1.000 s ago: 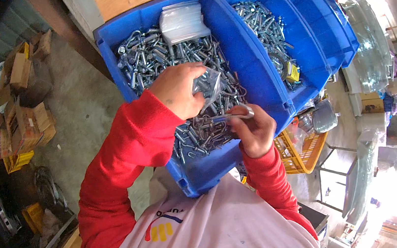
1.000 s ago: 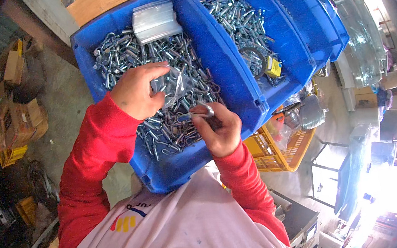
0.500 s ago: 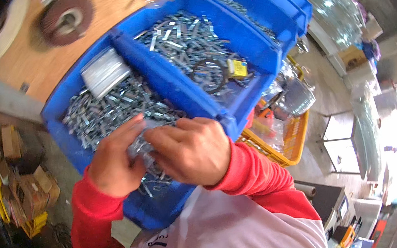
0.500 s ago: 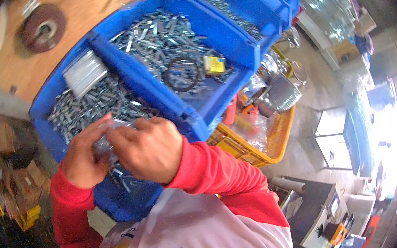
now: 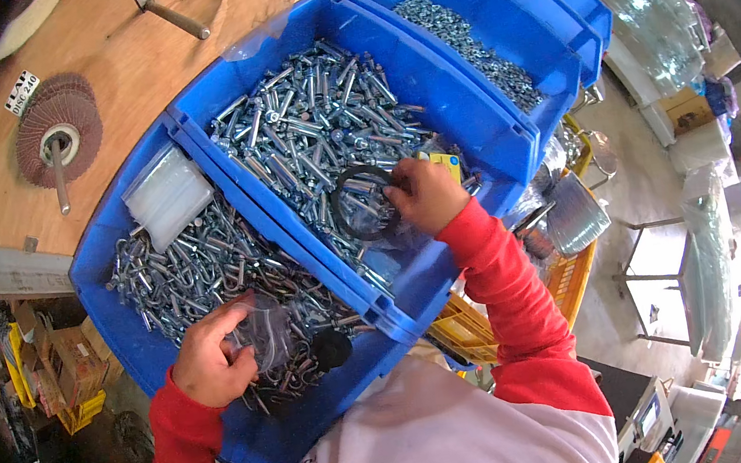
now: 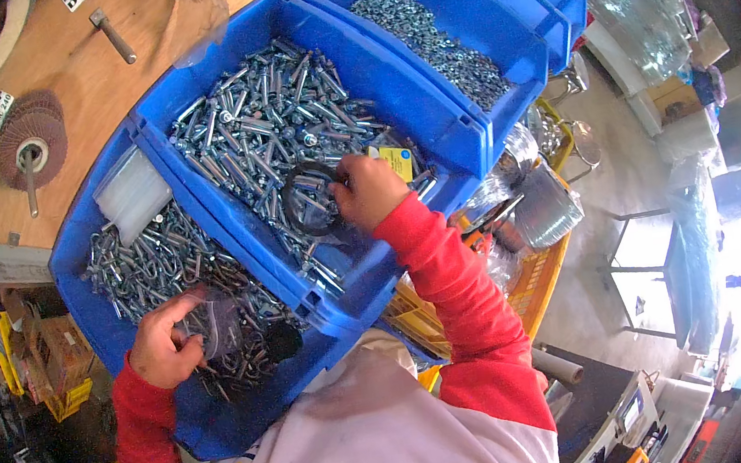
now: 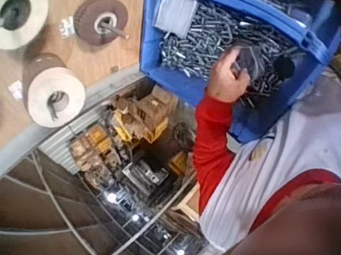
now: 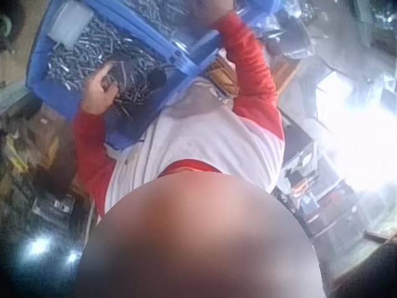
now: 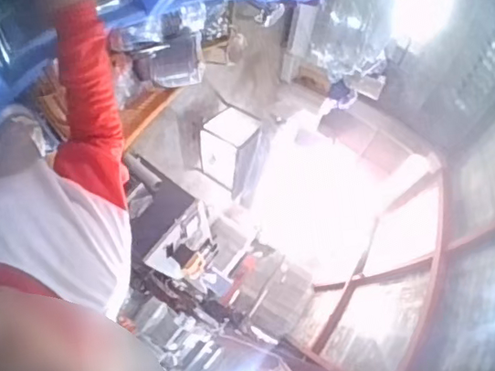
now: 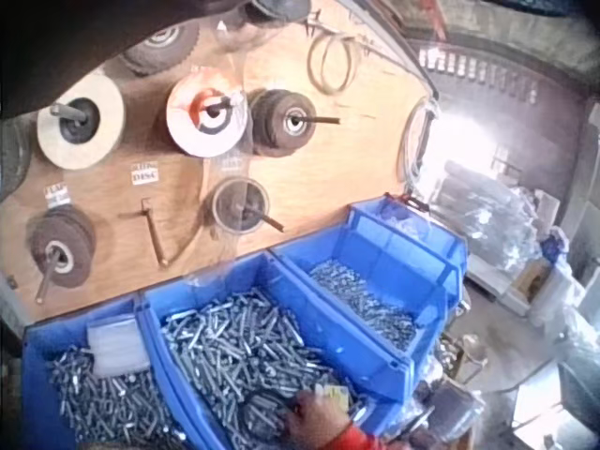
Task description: The person repeatedly picks metal fasteners from a blue bin and places them into small clear plastic bags. They seal each bag and set it aside, continuing the cycle throughout the clip.
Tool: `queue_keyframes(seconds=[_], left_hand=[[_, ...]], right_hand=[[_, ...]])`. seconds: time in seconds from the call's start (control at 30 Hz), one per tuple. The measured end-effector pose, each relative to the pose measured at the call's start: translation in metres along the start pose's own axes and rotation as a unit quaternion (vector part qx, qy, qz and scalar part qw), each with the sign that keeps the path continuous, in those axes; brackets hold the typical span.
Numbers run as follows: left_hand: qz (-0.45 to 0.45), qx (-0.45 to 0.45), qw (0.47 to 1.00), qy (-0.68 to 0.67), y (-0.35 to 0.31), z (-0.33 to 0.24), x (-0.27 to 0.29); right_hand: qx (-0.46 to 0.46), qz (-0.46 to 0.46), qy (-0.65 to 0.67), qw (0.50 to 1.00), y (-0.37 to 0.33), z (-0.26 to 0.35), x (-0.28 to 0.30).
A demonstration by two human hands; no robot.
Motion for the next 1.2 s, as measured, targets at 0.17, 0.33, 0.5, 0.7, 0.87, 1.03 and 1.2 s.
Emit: queue_keyframes(seconds=[0.17, 0.33, 0.5, 0.7, 0.87, 1.03, 1.2], left_hand=[[-0.018, 0.058, 0.994, -0.086, -0.001, -0.001, 0.006], [-0.019, 0.043, 0.995, -0.084, -0.002, -0.004, 0.013], [-0.013, 0.025, 0.998, -0.063, 0.0, 0.0, 0.012], [-0.023, 0.0, 0.999, -0.048, -0.003, -0.003, 0.011], [-0.015, -0.014, 0.998, -0.057, -0.007, -0.009, 0.009], [-0.042, -0.054, 0.997, -0.037, -0.002, -0.002, 0.009], [-0.104, -0.141, 0.982, 0.07, 0.008, -0.003, 0.008]], right_hand=[[-0.135, -0.152, 0.292, 0.934, 0.027, -0.026, 0.029], [0.042, -0.01, 0.054, 0.998, 0.043, 0.029, 0.002], [0.056, 0.105, -0.051, 0.992, 0.073, 0.052, -0.054], [0.056, 0.065, 0.029, 0.996, 0.092, 0.048, -0.064], [0.088, 0.175, -0.018, 0.98, 0.107, 0.068, -0.099], [0.09, 0.024, 0.109, 0.99, 0.091, 0.081, -0.05], [0.097, 0.006, 0.414, 0.905, 0.022, 0.155, 0.016]])
Point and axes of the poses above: each hand's wrist, its own y-axis towards the middle knuckle, its own x-axis out of the back of the hand, z = x × y, the point moved 5 cm from there along y, towards the middle knuckle, and after that the axes turned 12 degrees about x, right-handed, at the moved point
